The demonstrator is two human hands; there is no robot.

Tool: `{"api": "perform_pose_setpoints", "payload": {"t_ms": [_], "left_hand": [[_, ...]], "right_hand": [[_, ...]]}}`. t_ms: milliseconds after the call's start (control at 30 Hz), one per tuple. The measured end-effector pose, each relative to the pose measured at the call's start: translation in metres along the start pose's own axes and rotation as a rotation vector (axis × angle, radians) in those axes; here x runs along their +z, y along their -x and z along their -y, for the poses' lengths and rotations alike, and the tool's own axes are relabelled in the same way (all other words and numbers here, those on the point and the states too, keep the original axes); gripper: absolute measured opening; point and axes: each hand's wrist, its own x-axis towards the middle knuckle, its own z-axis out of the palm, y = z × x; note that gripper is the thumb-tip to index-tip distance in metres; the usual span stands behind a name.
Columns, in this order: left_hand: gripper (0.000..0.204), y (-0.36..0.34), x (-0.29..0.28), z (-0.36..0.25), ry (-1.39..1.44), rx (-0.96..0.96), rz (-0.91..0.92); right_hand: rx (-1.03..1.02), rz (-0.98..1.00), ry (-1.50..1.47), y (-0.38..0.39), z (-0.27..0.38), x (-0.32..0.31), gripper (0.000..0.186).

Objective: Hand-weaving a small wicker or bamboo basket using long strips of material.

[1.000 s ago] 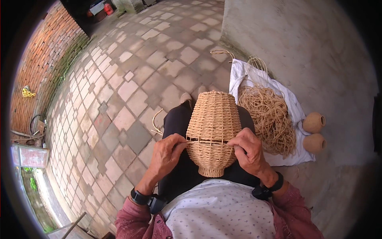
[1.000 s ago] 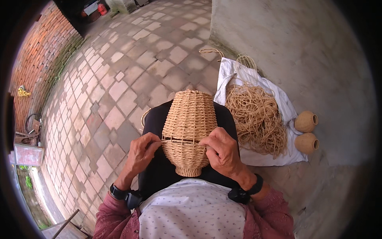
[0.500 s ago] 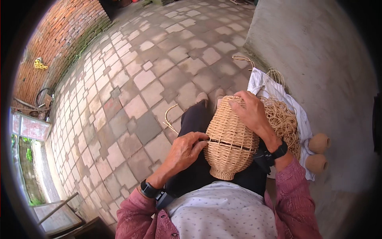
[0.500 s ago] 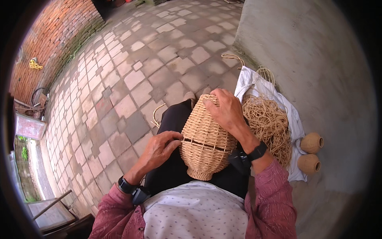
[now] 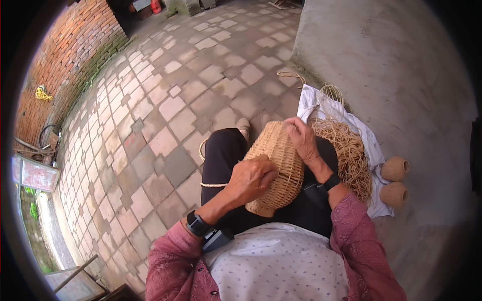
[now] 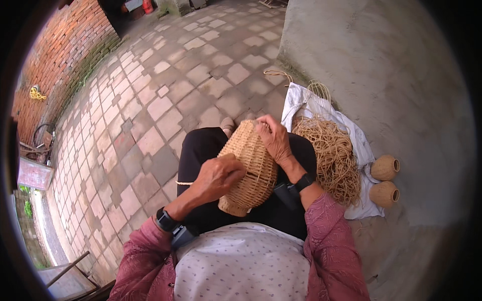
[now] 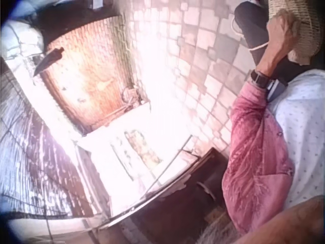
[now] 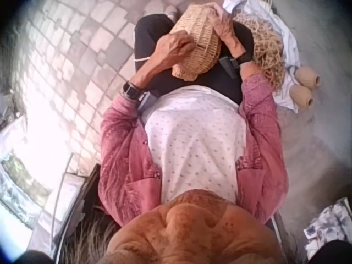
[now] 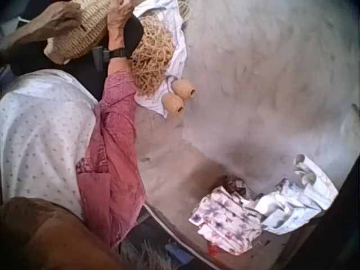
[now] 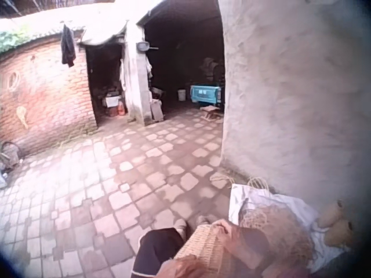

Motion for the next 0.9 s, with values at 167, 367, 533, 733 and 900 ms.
{"api": "perform_pose_setpoints", "payload": {"t_ms": [167,367,533,733,900], "left_hand": [[0.016,0.005,-0.043,-0.001,0.145,-0.297,0.208],[0.014,0.002,-0.106,-0.031,0.895,-0.428,0.202],[0.015,-0.023,-0.078,-0.046,1.096,-0.288,0.002],[0.017,-0.02,-0.044,-0.029,1.076,-0.378,-0.119],[0.011,-0.002,-0.013,0.003,0.003,-0.198,-0.074]], "right_hand": [[0.091,0.004,-0.026,0.008,-0.003,-0.011,0.042],[-0.123,0.268,-0.353,-0.012,0.062,-0.026,0.051],[0.204,0.593,-1.002,0.032,0.123,-0.008,0.05],[0.173,0.212,-0.529,0.071,0.097,-0.037,0.02],[0.108,0.156,-0.127,0.074,0.094,-0.05,0.007]]}}
